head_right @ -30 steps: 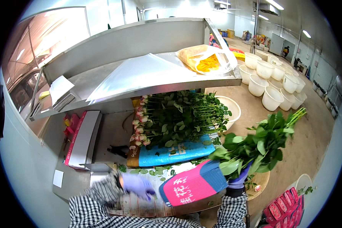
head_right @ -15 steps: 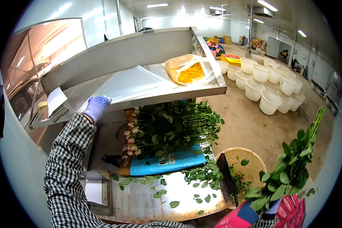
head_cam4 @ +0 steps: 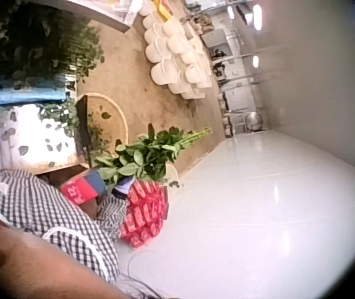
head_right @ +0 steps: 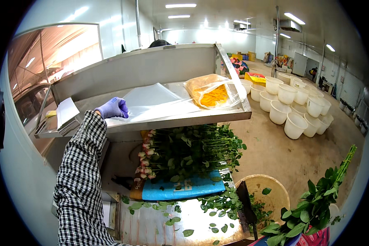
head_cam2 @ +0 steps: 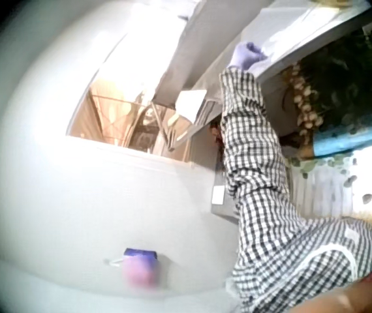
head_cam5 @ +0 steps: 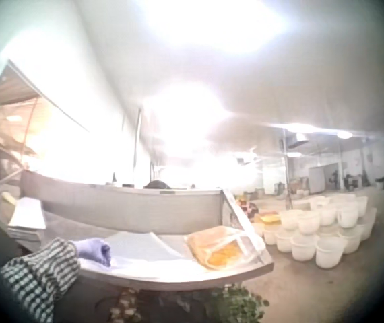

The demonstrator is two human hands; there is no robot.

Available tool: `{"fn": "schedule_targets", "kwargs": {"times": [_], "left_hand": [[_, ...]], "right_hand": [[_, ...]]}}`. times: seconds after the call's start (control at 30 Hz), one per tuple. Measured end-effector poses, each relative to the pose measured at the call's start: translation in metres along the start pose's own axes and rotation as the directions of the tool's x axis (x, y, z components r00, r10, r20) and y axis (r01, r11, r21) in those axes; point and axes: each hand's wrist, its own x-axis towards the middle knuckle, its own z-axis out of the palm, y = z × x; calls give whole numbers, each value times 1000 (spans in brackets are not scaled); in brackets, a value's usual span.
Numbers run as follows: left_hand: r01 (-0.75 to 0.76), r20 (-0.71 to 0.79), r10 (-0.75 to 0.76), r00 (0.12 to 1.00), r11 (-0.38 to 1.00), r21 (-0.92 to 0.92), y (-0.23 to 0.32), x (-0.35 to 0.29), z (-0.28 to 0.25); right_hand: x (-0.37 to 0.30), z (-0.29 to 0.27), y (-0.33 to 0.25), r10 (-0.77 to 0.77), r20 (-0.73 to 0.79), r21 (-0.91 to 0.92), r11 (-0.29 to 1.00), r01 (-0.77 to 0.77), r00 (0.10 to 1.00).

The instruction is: The person selects roses and greenery, trims stems with shears, and wraps each bouquet in paper and plastic. The finished bundles are stacked on the floor next to other completed packages.

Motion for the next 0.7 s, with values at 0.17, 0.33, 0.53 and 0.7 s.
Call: {"fn": "schedule_targets", "kwargs": {"times": [0.17,0.33,0.53,0.7], "left_hand": [[205,190,-118,975,809,-551,-35,1,-4],[232,267,-63,962,703,-672,-33,2,2],[-115,-587,-357,726,779,-616,-57,46,-7],[-371,-868,-186,461,848,-379,35,-22,-52]], "right_hand": [[-9,16,4,7,-13,-36,999,-7,1000],[-26,19,-1,-11,-36,-67,998,8,999],[-44,22,5,-14,-17,-80,997,13,1000],[-47,10,12,3,38,-65,998,0,999]]}}
